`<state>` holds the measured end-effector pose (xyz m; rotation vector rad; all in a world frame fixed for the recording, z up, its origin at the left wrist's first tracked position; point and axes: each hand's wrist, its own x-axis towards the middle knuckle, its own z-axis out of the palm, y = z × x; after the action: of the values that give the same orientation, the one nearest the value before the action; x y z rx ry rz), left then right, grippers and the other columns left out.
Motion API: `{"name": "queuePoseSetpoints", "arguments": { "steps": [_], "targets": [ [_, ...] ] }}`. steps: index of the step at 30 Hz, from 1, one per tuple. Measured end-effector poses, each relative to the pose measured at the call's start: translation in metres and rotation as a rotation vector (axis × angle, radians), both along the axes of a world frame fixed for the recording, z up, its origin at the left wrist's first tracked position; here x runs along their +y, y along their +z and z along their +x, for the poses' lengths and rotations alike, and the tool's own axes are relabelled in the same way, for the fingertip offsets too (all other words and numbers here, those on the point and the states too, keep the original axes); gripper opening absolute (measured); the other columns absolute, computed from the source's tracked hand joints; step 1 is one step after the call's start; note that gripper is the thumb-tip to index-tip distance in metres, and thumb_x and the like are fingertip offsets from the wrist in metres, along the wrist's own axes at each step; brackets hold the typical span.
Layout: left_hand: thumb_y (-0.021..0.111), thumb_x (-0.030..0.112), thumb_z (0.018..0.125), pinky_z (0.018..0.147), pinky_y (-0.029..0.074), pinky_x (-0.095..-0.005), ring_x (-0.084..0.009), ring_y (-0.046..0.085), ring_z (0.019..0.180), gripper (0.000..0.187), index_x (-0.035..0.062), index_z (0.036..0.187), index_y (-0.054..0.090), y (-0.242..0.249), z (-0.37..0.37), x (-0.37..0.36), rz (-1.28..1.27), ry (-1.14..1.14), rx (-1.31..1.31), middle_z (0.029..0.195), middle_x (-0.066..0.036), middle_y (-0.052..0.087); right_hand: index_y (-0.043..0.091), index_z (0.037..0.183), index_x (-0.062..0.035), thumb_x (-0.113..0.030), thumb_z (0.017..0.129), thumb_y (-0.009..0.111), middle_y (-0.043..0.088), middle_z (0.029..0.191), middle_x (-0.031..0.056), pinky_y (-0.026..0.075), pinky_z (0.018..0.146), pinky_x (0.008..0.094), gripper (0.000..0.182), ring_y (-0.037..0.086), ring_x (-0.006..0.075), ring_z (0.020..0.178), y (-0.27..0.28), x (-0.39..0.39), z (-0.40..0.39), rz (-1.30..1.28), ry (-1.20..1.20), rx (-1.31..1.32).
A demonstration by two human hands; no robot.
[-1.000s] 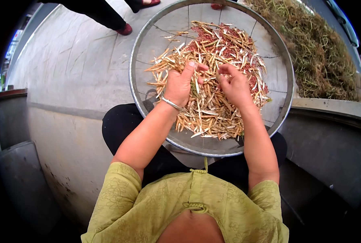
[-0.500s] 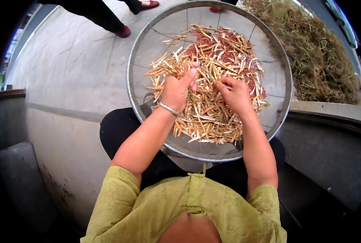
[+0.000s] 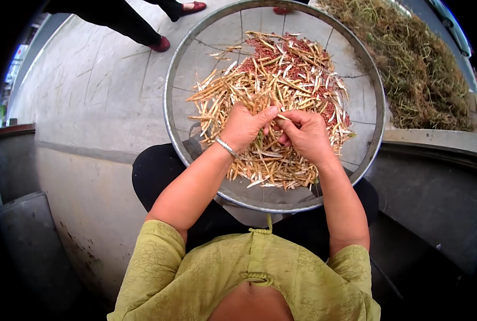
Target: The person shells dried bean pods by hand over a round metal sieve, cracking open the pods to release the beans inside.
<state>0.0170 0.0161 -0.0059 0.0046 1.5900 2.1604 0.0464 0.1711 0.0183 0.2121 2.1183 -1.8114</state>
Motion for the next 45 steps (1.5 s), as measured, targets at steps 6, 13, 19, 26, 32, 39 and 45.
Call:
{"name": "queuePoseSetpoints", "arguments": {
  "steps": [6,13,19,26,32,39,45],
  "targets": [
    [0.062,0.018,0.083,0.044,0.04,-0.0184,-0.0066,0.049,0.052,0.019,0.0011,0.093,0.061,0.009,-0.002,-0.003,0.096,-0.004,-0.078,0.068,0.0,0.057,0.062,0.085,0.0006,-0.014,0.087,0.055,0.058,0.064,0.0015,0.039,0.039,0.0181,0.016,0.048,0.0039,0.045,-0.003,0.009,-0.004,-0.375,0.031,-0.119],
    [0.061,0.013,0.083,0.045,0.041,-0.019,-0.0073,0.051,0.052,0.011,0.0016,0.082,0.059,0.007,0.0,-0.003,0.111,0.051,-0.018,0.066,-0.002,0.059,0.061,0.084,0.0007,-0.016,0.088,0.054,0.057,0.063,0.0009,0.035,0.038,0.0172,0.019,0.043,0.0038,0.042,-0.003,0.001,0.0,-0.572,0.004,-0.245],
    [0.06,0.011,0.083,0.045,0.039,-0.019,-0.0057,0.05,0.052,0.008,0.0032,0.082,0.059,0.001,0.001,-0.005,-0.08,-0.004,0.07,0.067,0.0,0.058,0.059,0.079,-0.0021,-0.017,0.089,0.053,0.06,0.063,0.0027,0.036,0.038,0.0171,0.019,0.046,0.003,0.043,0.001,-0.008,0.003,-0.195,-0.03,-0.032],
    [0.058,0.009,0.082,0.044,0.039,-0.0198,-0.0048,0.048,0.05,0.006,0.0026,0.08,0.06,-0.005,0.0,-0.005,-0.292,-0.001,0.223,0.066,0.001,0.057,0.057,0.071,-0.0013,-0.014,0.086,0.051,0.062,0.059,0.003,0.04,0.041,0.0221,0.021,0.048,0.0043,0.044,-0.004,-0.01,0.002,0.069,-0.017,0.076],
    [0.058,0.008,0.081,0.044,0.039,-0.0205,-0.005,0.048,0.049,0.006,0.002,0.081,0.06,-0.004,-0.001,-0.002,-0.236,0.037,0.178,0.063,0.003,0.055,0.058,0.071,-0.001,-0.015,0.088,0.05,0.062,0.059,0.0034,0.042,0.044,0.0216,0.023,0.052,0.0055,0.047,-0.018,-0.009,-0.001,0.035,-0.052,0.13],
    [0.059,0.008,0.082,0.043,0.037,-0.0206,-0.0049,0.046,0.048,0.006,0.0028,0.079,0.059,-0.004,-0.001,-0.003,-0.348,0.032,0.319,0.06,0.003,0.053,0.059,0.079,-0.0012,-0.015,0.09,0.051,0.061,0.062,0.0037,0.045,0.047,0.0203,0.019,0.056,0.0061,0.052,-0.02,-0.007,-0.003,-0.13,-0.086,0.102],
    [0.058,0.011,0.084,0.042,0.037,-0.0209,-0.0053,0.046,0.048,0.013,0.0038,0.075,0.057,0.004,-0.002,-0.001,-0.248,0.071,0.12,0.059,0.003,0.052,0.058,0.092,-0.0014,-0.011,0.089,0.052,0.06,0.063,0.0017,0.046,0.047,0.0196,0.012,0.056,0.0052,0.056,-0.019,-0.01,-0.002,-0.261,-0.174,0.014]
  ]
}}
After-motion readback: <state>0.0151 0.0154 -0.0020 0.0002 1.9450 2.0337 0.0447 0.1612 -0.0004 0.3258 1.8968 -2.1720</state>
